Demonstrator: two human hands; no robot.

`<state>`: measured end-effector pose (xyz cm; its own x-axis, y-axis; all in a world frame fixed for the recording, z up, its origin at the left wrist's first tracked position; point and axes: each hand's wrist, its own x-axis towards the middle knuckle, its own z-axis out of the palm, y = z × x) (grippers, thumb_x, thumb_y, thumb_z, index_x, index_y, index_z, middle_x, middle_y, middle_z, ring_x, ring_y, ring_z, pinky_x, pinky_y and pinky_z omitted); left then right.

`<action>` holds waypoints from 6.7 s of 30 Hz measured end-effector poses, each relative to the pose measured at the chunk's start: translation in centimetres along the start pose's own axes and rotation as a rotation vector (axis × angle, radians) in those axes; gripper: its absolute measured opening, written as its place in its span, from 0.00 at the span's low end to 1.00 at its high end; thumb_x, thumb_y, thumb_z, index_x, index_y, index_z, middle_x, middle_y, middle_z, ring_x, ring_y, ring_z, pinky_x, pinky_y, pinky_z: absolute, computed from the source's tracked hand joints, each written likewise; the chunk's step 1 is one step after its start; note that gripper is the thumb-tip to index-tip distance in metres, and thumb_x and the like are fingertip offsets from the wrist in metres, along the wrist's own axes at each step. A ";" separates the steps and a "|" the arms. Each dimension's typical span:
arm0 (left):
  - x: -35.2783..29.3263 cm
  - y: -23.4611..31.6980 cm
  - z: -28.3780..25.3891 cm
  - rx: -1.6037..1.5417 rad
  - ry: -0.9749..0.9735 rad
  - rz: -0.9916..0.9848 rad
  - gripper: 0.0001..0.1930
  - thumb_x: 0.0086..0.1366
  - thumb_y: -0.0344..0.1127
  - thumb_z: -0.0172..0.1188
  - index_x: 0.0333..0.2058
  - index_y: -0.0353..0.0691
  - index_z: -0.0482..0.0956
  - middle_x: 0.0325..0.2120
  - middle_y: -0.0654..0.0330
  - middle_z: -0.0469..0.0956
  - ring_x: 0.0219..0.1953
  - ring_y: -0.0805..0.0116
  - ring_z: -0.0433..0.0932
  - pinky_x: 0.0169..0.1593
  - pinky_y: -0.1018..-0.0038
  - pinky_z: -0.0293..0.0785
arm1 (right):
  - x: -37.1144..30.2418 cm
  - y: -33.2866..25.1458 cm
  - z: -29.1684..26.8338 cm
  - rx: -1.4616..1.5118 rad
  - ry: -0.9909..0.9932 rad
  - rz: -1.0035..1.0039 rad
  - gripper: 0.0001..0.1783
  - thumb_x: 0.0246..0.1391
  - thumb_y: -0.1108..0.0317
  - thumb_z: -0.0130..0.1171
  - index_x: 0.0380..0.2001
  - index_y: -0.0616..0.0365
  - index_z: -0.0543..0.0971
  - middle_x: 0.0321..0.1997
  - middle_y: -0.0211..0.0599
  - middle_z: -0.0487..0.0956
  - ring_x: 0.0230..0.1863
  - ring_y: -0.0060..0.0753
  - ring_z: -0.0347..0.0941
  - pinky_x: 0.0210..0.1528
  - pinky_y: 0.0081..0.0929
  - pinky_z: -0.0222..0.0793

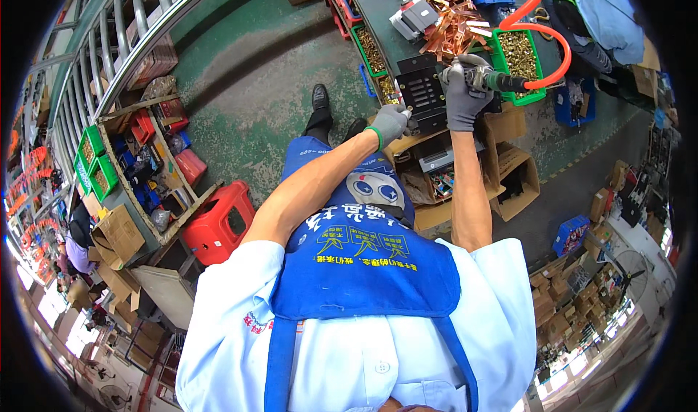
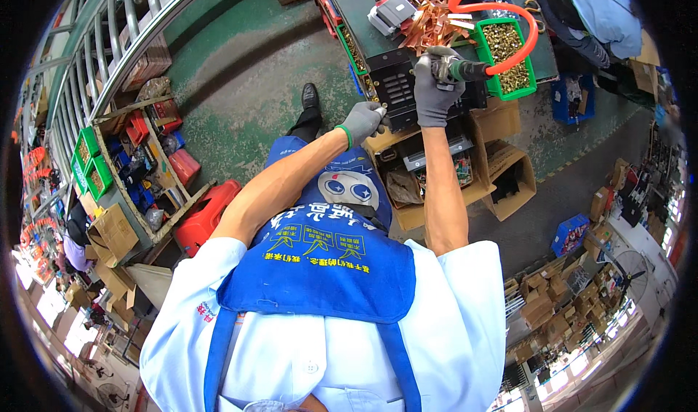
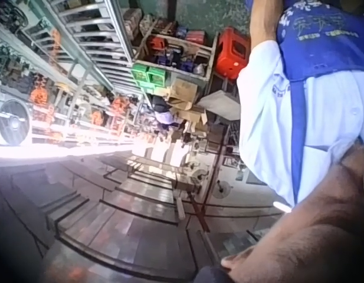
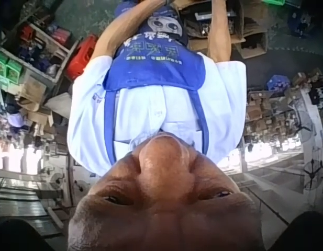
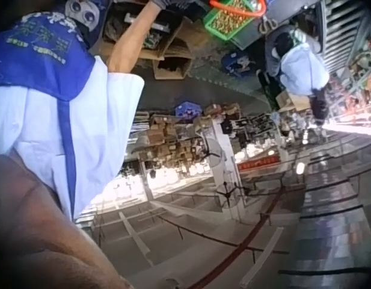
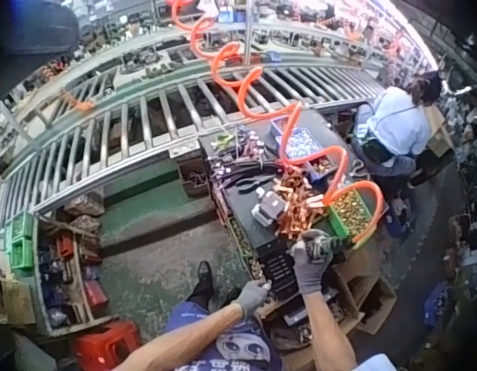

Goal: Assembling electronic components using copper strips, housing units, and an air-powered screwdriver at a workshop station.

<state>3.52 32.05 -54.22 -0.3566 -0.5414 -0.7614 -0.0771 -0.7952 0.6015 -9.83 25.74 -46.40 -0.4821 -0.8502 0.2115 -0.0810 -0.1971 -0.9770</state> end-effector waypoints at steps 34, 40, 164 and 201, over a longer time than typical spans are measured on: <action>2.3 -3.3 0.1 0.046 0.100 0.146 0.13 0.64 0.36 0.51 0.36 0.32 0.78 0.18 0.56 0.76 0.16 0.67 0.75 0.20 0.70 0.71 | -6.3 -2.1 3.4 0.100 -0.161 0.012 0.17 0.45 0.83 0.57 0.41 0.61 0.71 0.36 0.37 0.76 0.34 0.24 0.74 0.38 0.24 0.75; 2.3 -3.3 -0.1 0.063 0.094 0.145 0.13 0.64 0.37 0.50 0.35 0.32 0.78 0.18 0.55 0.76 0.15 0.67 0.75 0.20 0.70 0.71 | -6.0 -0.8 3.3 0.095 -0.211 0.053 0.16 0.44 0.81 0.58 0.39 0.60 0.71 0.35 0.34 0.76 0.34 0.22 0.73 0.39 0.22 0.73; -11.7 4.3 -4.0 0.233 -0.307 0.376 0.22 0.69 0.51 0.48 0.43 0.37 0.79 0.24 0.71 0.70 0.26 0.83 0.63 0.30 0.84 0.61 | -5.3 -9.1 -4.6 0.697 0.083 0.725 0.13 0.46 0.77 0.50 0.39 0.59 0.72 0.35 0.40 0.75 0.32 0.33 0.73 0.55 0.45 0.70; -18.2 0.1 -5.4 0.175 -0.068 0.553 0.14 0.65 0.42 0.55 0.33 0.34 0.78 0.26 0.61 0.74 0.23 0.74 0.69 0.28 0.76 0.64 | -0.8 -13.7 -8.2 0.772 0.046 0.496 0.12 0.43 0.75 0.54 0.35 0.63 0.74 0.30 0.40 0.77 0.32 0.33 0.75 0.55 0.43 0.70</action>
<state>15.06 40.30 -41.62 -0.4462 -0.8399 -0.3092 -0.0133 -0.3392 0.9406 -15.48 33.09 -33.36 -0.3417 -0.9073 -0.2450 0.7417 -0.1002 -0.6633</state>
